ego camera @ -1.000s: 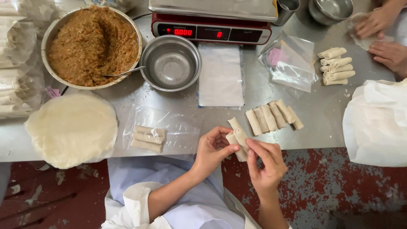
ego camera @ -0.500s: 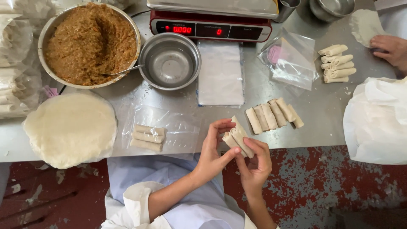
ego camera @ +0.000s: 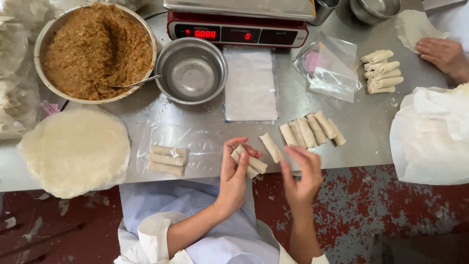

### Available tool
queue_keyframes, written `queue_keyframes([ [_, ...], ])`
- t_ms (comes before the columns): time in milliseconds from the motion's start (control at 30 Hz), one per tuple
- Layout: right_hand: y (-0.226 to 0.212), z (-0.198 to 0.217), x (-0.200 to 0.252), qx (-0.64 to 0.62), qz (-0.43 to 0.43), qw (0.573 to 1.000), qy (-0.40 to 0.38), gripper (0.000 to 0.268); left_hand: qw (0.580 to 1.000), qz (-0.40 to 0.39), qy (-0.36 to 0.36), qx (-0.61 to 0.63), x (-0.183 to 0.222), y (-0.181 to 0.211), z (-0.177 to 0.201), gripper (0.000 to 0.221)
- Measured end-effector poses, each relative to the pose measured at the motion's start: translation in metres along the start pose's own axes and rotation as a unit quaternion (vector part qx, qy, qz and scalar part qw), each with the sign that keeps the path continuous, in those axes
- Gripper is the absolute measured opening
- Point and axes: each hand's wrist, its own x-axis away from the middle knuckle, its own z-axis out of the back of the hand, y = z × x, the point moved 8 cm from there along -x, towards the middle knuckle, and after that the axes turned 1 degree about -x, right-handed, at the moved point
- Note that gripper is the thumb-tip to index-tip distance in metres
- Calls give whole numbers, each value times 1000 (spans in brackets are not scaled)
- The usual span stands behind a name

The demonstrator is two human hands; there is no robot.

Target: Rolling food filling into wrappers to create food rolls on a stainless steel production table.

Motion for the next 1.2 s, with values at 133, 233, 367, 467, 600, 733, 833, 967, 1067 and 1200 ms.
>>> queue_keyframes([
  [133, 7, 3, -21, 156, -12, 986, -50, 29, 999, 26, 5, -37, 1, -10, 6, 27],
  [233, 14, -8, -16, 221, 29, 972, -70, 27, 998, 35, 0, -47, 2, -8, 4, 26],
  [367, 16, -5, -21, 229, 3, 971, -71, 24, 998, 41, -2, -43, 2, -13, 5, 26],
  [467, 10, -2, -28, 235, 9, 969, -69, 27, 998, 46, -3, -35, 3, -10, 2, 26],
  [600, 11, -2, -29, 250, 6, 966, -63, 24, 998, 55, -4, -17, 2, -4, -5, 28],
  [733, -1, 6, -33, 162, -18, 986, -38, 24, 998, 65, -16, -17, 2, -4, -7, 30],
  [833, 4, 10, -26, 18, -79, 996, -35, 22, 997, 60, -30, -27, 2, 0, -9, 33],
  [967, 6, 6, -2, -88, -140, 985, -44, 26, 998, 30, -46, -37, 2, 6, -15, 37],
  [1067, -17, -10, 5, -115, -98, 983, -102, 25, 993, -22, -88, -77, 6, 25, -26, 41],
  [1200, -39, 0, -1, -82, -81, 992, -59, 33, 986, -48, -114, -112, 9, 40, -34, 46],
])
